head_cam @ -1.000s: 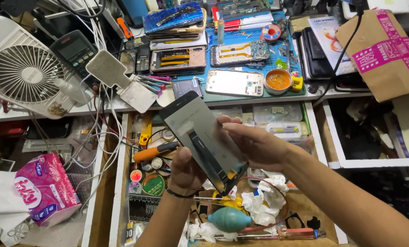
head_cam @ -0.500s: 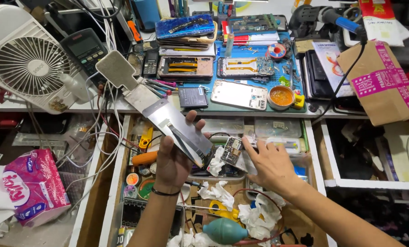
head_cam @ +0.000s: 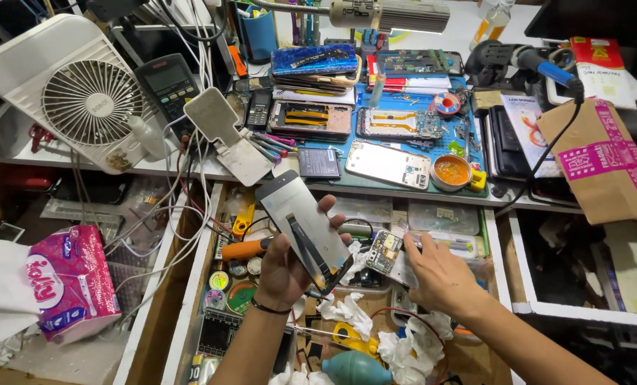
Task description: Cleaning a mobile phone screen and assembling internal components on a repair bench.
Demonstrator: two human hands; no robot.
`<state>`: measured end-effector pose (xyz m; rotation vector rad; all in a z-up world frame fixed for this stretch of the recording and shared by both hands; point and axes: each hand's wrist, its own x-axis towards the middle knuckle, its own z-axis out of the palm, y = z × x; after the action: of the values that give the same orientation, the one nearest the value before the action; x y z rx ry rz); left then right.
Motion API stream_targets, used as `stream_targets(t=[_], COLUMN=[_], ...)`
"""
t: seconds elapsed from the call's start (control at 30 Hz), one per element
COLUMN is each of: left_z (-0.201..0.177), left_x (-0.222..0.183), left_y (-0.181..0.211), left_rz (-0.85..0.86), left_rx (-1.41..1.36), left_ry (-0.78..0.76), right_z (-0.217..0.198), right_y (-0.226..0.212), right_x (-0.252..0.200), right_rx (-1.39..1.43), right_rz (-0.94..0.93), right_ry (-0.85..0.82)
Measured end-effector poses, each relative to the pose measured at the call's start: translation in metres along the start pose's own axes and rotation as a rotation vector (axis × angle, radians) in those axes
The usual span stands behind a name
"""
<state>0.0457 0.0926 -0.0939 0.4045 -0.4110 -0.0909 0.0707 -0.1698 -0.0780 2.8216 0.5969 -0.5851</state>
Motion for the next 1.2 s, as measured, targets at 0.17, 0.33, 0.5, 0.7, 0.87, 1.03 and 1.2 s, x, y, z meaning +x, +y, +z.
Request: stream_targets(t=[0.17, 0.33, 0.5, 0.7, 0.87, 1.03, 1.2], left_z=[0.023, 0.022, 0.019, 0.02, 0.021, 0.022, 0.02], left_x=[-0.005, -0.004, -0.005, -0.006, -0.007, -0.008, -0.01], left_y=[0.011, 0.009, 0.005, 0.004, 0.005, 0.004, 0.003], left_rz=[-0.01, -0.016, -0.032, -0.063, -0.065, -0.071, -0.095], left_rx=[-0.058, -0.1, -0.156, -0.163, -0.161, -0.173, -0.19], left_ry=[-0.029, -0.036, -0.025, -0.043, -0.036, -0.02, -0.042], right_z=[-0.025, -0.053, -0.061, -0.068, -0.069, -0.045, -0.028], right_y=[-0.001, 0.004, 0.021, 0.044, 0.064, 0.081, 0.085], right_x=[-0.015, -0.03, -0.031, -0.038, -0.045, -0.043, -0.034], right_rx=[0.081, 0.19, 0.259, 0.497, 0.776, 1.544, 1.629], right_rz=[0.081, 0.104, 0.14, 0.196, 0.269, 0.193, 0.093], right_ry=[-0.108, -0.154, -0.151, -0.12, -0.113, 0.019, 0.017])
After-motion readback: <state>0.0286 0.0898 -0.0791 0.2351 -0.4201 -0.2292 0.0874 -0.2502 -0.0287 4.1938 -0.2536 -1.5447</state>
